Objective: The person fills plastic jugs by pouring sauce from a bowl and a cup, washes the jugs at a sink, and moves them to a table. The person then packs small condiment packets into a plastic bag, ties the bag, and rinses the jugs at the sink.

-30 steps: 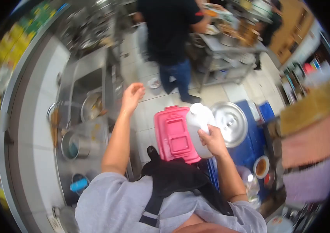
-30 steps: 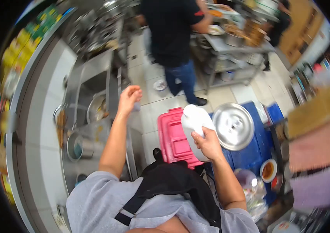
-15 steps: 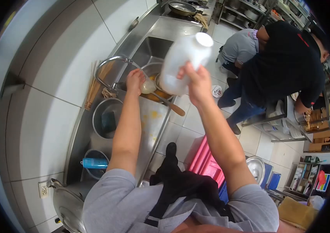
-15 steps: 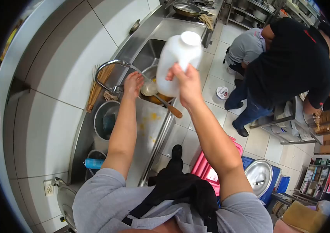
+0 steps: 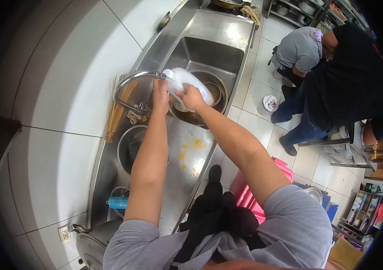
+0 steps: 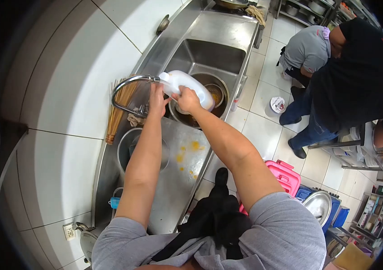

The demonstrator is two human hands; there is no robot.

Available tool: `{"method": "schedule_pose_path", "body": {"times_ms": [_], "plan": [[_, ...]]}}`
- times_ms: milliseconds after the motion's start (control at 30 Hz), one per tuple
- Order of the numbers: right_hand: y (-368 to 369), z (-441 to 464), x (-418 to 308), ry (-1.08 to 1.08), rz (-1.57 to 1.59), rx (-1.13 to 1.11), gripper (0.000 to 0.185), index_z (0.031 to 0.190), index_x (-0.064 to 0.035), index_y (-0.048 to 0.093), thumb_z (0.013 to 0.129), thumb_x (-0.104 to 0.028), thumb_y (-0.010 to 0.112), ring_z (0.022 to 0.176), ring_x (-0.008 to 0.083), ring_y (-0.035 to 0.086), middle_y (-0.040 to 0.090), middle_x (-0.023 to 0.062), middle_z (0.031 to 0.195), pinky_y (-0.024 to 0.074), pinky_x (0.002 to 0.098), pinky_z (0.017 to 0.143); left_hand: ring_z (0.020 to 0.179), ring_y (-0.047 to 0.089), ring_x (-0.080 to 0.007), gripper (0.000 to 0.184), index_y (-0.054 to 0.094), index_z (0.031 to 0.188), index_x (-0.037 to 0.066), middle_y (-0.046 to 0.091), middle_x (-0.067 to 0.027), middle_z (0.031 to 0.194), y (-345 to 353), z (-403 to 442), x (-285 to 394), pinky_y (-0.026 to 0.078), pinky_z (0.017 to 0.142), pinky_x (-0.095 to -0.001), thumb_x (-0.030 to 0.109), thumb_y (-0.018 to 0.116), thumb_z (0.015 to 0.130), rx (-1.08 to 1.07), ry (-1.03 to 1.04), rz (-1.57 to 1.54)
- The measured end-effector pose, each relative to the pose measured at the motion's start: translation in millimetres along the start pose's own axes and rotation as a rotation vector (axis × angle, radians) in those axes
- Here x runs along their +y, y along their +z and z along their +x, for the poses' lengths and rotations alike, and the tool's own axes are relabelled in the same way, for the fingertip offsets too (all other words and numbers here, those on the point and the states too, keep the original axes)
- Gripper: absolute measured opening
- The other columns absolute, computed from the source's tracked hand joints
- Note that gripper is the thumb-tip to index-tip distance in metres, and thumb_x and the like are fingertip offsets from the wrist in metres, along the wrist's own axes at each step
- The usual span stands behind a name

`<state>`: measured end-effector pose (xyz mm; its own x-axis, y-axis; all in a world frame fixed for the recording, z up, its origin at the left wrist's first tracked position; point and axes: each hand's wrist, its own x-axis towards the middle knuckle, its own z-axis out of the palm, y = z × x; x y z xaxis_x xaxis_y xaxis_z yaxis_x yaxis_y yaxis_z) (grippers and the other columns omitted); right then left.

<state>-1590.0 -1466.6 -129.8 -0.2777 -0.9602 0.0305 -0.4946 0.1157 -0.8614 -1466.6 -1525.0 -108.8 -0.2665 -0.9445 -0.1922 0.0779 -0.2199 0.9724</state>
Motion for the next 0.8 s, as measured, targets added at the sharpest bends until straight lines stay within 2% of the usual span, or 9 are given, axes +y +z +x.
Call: {"method": "schedule_pose_path", "body": {"times_ms": [67,167,333,467,533,600,667,700,800], "plan": [[-2,-6,0,0.014,0.000,-0.003,0.040,0.104,0.0032,0.062,0.088,-0.033,0.066,0.094,0.0456,0.062,0.066,0.0275,0.092,0.0468,0.0489,0.082,0.117,0.051,-0.0245,0.047,0.042,0.134,0.012,0.050,-0.0109,0.130,10,-5,8,0.047,0.083,-0.0421,0.032,0.056,0.094,0.012,0.019,-0.057],[-6,-18,-4,0.000,-0.087,-0.052,0.041,0.107,0.0032,0.061,0.086,-0.031,0.068,0.097,0.0460,0.061,0.064,0.0299,0.096,0.0471,0.0483,0.083,0.090,0.062,-0.0263,0.044,0.055,0.116,0.001,0.063,-0.0139,0.104,11,23,-15,0.050,0.078,-0.0386,0.013,0.074,0.078,0.203,0.315,0.310],[-14,-38,15,0.021,0.021,0.051,0.035,0.100,-0.0011,0.061,0.085,-0.031,0.070,0.096,0.0462,0.060,0.065,0.0283,0.095,0.0464,0.0510,0.083,0.086,0.064,-0.0257,0.033,0.061,0.102,0.005,0.065,-0.0150,0.096,31,16,-4,0.052,0.072,-0.0359,0.024,0.073,0.078,0.131,0.357,0.783],[-23,-45,18,0.054,0.035,0.042,0.039,0.105,-0.0010,0.062,0.083,-0.032,0.072,0.098,0.0463,0.060,0.065,0.0289,0.096,0.0467,0.0500,0.084,0.080,0.064,-0.0278,0.028,0.062,0.102,0.009,0.065,-0.0140,0.096,40,38,3,0.053,0.055,-0.0434,0.027,0.066,0.082,0.075,0.203,0.806],[-26,-48,19,0.046,0.038,0.038,0.038,0.107,-0.0018,0.062,0.084,-0.030,0.071,0.098,0.0458,0.061,0.065,0.0284,0.097,0.0468,0.0497,0.084,0.081,0.064,-0.0273,0.027,0.063,0.105,0.011,0.064,-0.0115,0.095,46,43,25,0.054,0.055,-0.0441,0.027,0.064,0.083,-0.092,-0.167,0.764],[-26,-54,19,-0.025,-0.024,-0.016,0.037,0.109,-0.0024,0.061,0.085,-0.029,0.069,0.097,0.0457,0.061,0.065,0.0281,0.095,0.0469,0.0497,0.084,0.088,0.066,-0.0309,0.036,0.064,0.114,0.012,0.067,-0.0117,0.105,43,54,32,0.056,0.068,-0.0474,0.033,0.062,0.086,-0.195,-0.202,0.925],[-23,-60,21,-0.070,-0.038,-0.027,0.034,0.110,-0.0038,0.062,0.085,-0.026,0.067,0.096,0.0444,0.062,0.066,0.0270,0.096,0.0472,0.0495,0.084,0.112,0.061,-0.0361,0.052,0.060,0.128,0.015,0.061,-0.0160,0.128,43,66,17,0.047,0.098,-0.0476,0.048,0.058,0.088,-0.586,0.054,1.543],[-25,-62,19,-0.107,-0.066,-0.082,0.033,0.111,-0.0047,0.062,0.085,-0.025,0.067,0.096,0.0435,0.062,0.066,0.0263,0.097,0.0473,0.0493,0.085,0.124,0.054,-0.0322,0.060,0.052,0.136,0.016,0.053,-0.0129,0.139,54,39,21,0.043,0.103,-0.0471,0.055,0.053,0.090,-0.564,0.029,1.763],[-34,-61,17,-0.123,-0.104,-0.171,0.034,0.114,-0.0056,0.062,0.084,-0.022,0.066,0.098,0.0411,0.062,0.067,0.0241,0.098,0.0468,0.0490,0.087,0.127,0.052,-0.0284,0.051,0.054,0.134,0.016,0.053,-0.0112,0.139,61,34,3,0.040,0.106,-0.0428,0.049,0.046,0.096,-0.560,0.088,1.844]]}}
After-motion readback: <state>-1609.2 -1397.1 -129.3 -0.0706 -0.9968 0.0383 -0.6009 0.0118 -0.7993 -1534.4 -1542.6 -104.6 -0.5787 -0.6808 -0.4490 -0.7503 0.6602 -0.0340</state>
